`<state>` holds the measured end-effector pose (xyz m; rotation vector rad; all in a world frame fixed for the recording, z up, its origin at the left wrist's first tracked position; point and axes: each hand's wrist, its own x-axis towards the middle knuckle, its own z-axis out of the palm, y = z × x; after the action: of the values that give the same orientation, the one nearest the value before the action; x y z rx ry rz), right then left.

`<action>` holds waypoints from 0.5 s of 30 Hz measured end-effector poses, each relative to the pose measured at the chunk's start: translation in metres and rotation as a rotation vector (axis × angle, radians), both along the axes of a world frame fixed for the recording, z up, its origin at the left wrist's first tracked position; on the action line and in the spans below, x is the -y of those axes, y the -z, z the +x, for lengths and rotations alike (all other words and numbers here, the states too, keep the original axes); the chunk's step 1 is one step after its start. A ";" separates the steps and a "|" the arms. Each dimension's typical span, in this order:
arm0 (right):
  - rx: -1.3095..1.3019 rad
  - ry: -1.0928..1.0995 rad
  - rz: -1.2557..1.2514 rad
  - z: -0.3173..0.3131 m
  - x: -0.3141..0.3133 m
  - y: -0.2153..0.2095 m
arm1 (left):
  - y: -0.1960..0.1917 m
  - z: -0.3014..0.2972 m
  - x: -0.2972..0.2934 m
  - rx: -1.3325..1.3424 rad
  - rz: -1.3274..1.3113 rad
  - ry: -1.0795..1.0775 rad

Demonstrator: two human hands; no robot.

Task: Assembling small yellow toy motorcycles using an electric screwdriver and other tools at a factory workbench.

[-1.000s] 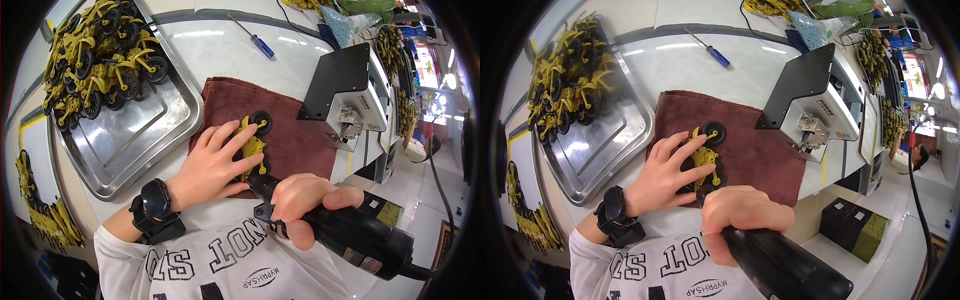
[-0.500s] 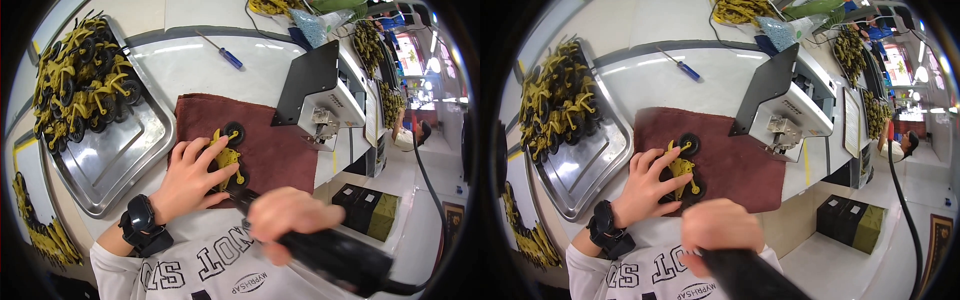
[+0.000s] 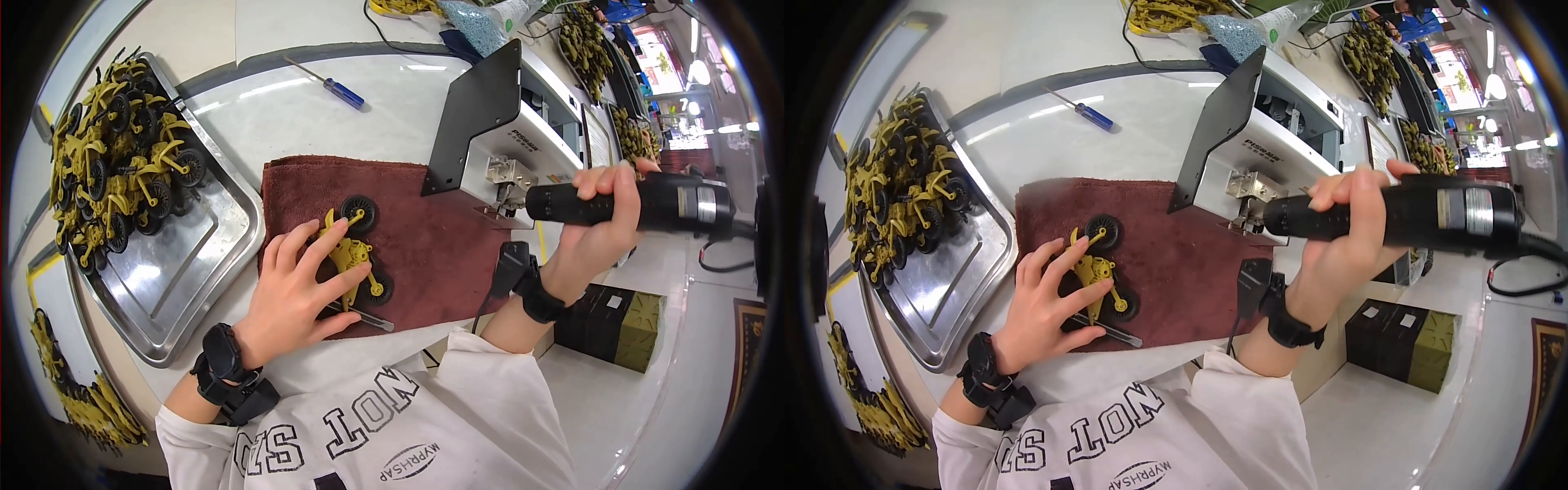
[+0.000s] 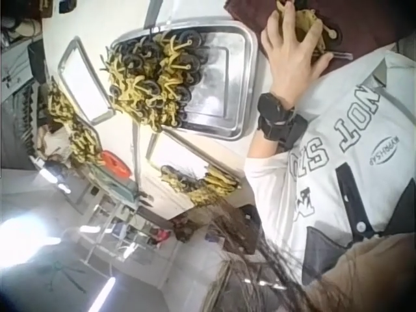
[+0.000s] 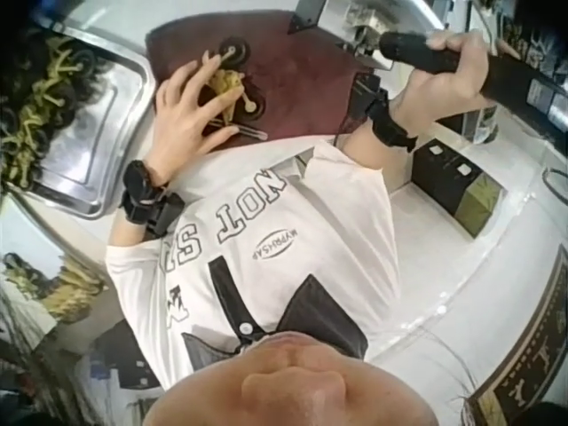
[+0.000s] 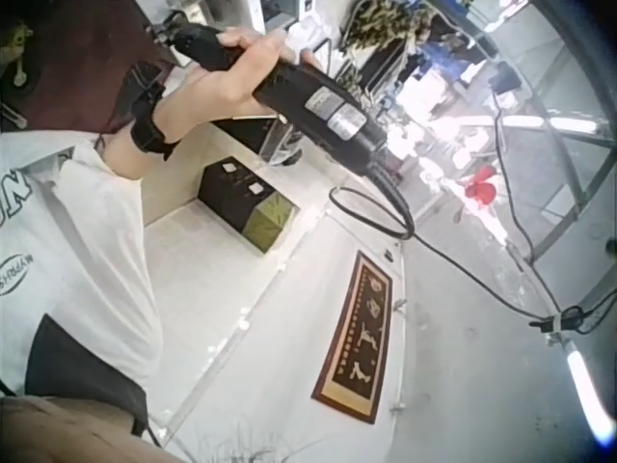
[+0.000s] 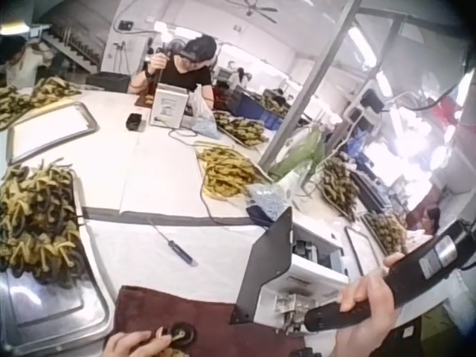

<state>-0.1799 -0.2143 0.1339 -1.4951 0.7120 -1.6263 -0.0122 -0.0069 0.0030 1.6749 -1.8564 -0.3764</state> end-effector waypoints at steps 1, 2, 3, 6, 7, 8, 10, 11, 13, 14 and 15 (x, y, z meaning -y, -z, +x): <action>0.006 -0.047 0.025 -0.003 -0.007 0.000 | -0.001 0.001 -0.001 0.001 0.001 -0.003; 0.011 -0.095 0.050 -0.007 -0.015 0.000 | -0.002 0.002 -0.001 0.004 0.001 -0.008; 0.021 -0.155 0.080 -0.010 -0.031 -0.001 | -0.004 0.001 0.001 -0.011 -0.012 0.002; 0.130 -0.464 0.019 -0.004 -0.073 0.019 | -0.003 0.002 -0.001 -0.038 -0.001 -0.001; 0.136 -0.557 -0.022 0.000 -0.080 0.024 | -0.004 0.003 0.000 -0.050 -0.008 0.007; 0.143 -0.650 -0.063 0.004 -0.086 0.028 | -0.004 0.004 -0.001 -0.062 -0.014 0.016; 0.084 -0.701 -0.044 0.013 -0.090 0.030 | -0.002 0.004 -0.003 -0.068 -0.017 0.015; 0.024 -0.751 -0.026 0.018 -0.091 0.031 | -0.001 0.004 -0.003 -0.057 -0.022 0.014; 0.031 -0.764 -0.034 0.024 -0.088 0.036 | 0.002 0.003 -0.003 -0.053 -0.026 0.008; 0.038 -0.771 -0.042 0.028 -0.087 0.038 | 0.002 0.003 -0.002 -0.046 -0.026 0.010; -0.037 -0.707 -0.093 0.036 -0.088 0.038 | 0.001 0.003 -0.002 -0.047 -0.030 0.009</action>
<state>-0.1442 -0.1264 0.0959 -1.6016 0.0867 -1.0965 -0.0092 -0.0050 0.0017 1.6250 -1.8270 -0.3859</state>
